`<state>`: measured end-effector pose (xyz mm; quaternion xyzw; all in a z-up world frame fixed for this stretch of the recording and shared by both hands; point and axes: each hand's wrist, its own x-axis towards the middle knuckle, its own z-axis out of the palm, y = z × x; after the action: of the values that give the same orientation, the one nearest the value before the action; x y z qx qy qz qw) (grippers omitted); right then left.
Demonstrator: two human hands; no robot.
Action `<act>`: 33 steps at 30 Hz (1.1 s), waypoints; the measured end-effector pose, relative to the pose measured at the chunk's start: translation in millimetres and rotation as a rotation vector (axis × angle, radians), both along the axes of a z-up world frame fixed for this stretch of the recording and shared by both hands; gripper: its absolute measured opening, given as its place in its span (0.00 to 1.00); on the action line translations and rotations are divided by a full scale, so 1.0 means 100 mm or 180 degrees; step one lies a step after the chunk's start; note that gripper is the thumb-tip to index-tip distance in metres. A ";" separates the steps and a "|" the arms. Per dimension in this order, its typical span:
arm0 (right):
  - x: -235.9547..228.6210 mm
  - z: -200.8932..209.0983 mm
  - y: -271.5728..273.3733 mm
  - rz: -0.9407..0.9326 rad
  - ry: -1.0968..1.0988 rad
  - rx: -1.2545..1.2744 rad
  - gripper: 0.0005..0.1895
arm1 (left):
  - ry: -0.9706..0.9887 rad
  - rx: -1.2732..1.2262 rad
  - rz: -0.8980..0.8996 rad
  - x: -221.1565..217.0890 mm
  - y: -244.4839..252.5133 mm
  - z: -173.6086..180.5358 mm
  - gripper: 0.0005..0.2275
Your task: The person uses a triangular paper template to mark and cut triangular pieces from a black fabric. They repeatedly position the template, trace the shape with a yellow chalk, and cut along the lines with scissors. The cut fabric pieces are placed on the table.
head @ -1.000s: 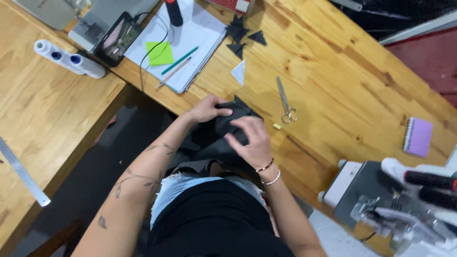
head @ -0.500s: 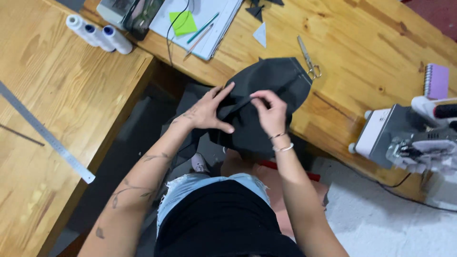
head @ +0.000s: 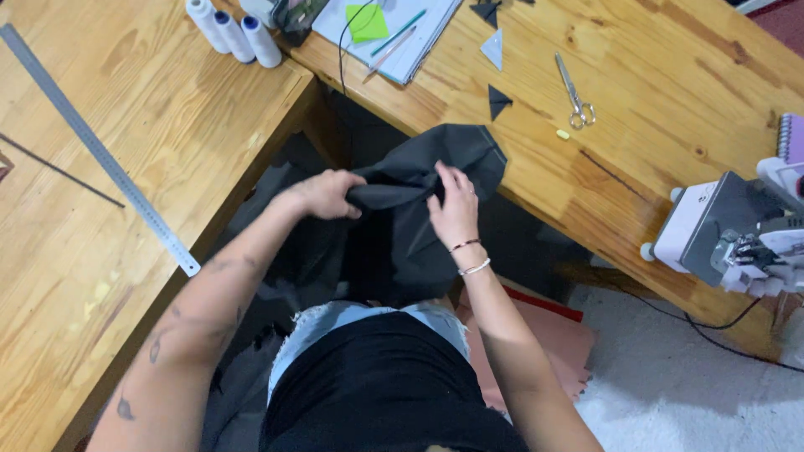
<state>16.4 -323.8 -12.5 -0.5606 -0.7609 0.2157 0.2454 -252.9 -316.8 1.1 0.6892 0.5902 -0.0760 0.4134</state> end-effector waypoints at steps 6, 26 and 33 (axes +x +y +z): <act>-0.41 0.54 -0.70 0.1248 -0.0174 0.0244 0.61 | -0.1919 -0.1051 0.1848 0.04 0.25 -0.43 0.19; 0.55 0.21 -0.65 -0.0777 0.2170 -0.0956 0.08 | -0.2491 0.0162 -0.0236 0.95 -0.06 0.88 0.16; 0.40 0.61 -0.58 -0.0866 0.2238 -0.0820 0.13 | -0.2756 0.0425 0.1329 0.90 0.01 0.44 0.07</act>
<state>56.4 -382.0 48.3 -0.5745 -0.5160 0.4537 0.4449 -163.2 -315.5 44.8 0.5494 0.4933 0.3403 0.5823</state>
